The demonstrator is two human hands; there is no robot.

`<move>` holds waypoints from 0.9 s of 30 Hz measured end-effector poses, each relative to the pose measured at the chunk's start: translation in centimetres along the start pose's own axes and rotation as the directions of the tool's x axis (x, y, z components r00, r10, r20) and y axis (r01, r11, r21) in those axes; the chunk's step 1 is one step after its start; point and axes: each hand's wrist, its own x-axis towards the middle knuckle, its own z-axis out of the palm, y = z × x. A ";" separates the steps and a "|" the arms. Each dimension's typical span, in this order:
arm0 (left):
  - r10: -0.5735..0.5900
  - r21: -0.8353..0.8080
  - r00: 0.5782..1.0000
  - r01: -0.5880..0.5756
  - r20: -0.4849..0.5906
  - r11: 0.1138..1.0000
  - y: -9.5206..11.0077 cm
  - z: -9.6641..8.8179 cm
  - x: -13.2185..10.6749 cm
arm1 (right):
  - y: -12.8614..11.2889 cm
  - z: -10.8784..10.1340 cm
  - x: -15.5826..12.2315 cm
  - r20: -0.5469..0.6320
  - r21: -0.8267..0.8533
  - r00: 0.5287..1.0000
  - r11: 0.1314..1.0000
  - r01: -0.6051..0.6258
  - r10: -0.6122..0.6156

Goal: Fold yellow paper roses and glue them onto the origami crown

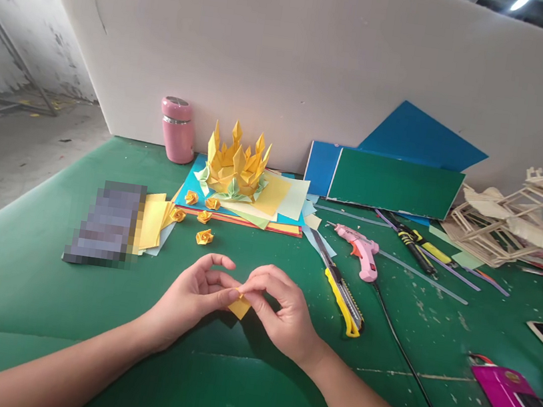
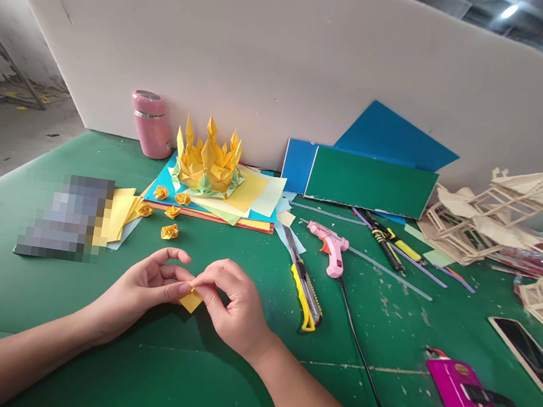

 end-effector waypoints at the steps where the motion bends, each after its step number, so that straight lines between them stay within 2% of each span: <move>1: 0.006 -0.004 1.000 -0.006 0.005 1.000 0.0 0.0 0.0 | 0.0 0.0 0.0 0.002 0.034 0.999 0.999 -0.037 0.036; 3: 0.021 -0.016 1.000 -0.021 0.002 1.000 0.0 0.1 0.1 | 0.1 -0.1 0.0 0.006 0.170 0.988 0.973 -0.153 0.155; 5: 0.035 -0.019 0.999 -0.035 -0.013 0.999 0.2 0.2 0.1 | 0.3 -0.2 0.1 0.010 0.336 0.955 0.898 -0.283 0.297; 8: 0.061 0.028 0.997 -0.060 -0.039 0.998 0.4 0.3 0.0 | 0.5 -0.1 0.3 0.020 0.430 0.906 0.814 -0.390 0.423; 12: 0.167 0.209 0.985 -0.156 -0.037 0.966 0.3 0.3 0.0 | 0.3 0.2 0.4 0.027 0.414 0.919 0.832 -0.369 0.394; 15: 0.301 0.316 0.954 -0.283 -0.007 0.906 0.1 0.4 0.0 | 0.1 0.2 0.4 0.033 0.403 0.933 0.849 -0.342 0.360; 18: 0.374 0.384 0.927 -0.355 0.028 0.852 0.0 0.3 0.0 | -0.1 0.2 0.4 0.048 0.400 0.932 0.848 -0.348 0.360; 21: 0.428 0.480 0.899 -0.418 0.094 0.771 0.0 0.0 -0.1 | -0.2 0.1 0.4 0.072 0.413 0.929 0.837 -0.359 0.363; 27: 0.472 0.617 0.841 -0.524 0.264 0.588 0.0 -0.7 -0.2 | -0.5 -0.1 0.4 0.109 0.360 0.948 0.877 -0.319 0.300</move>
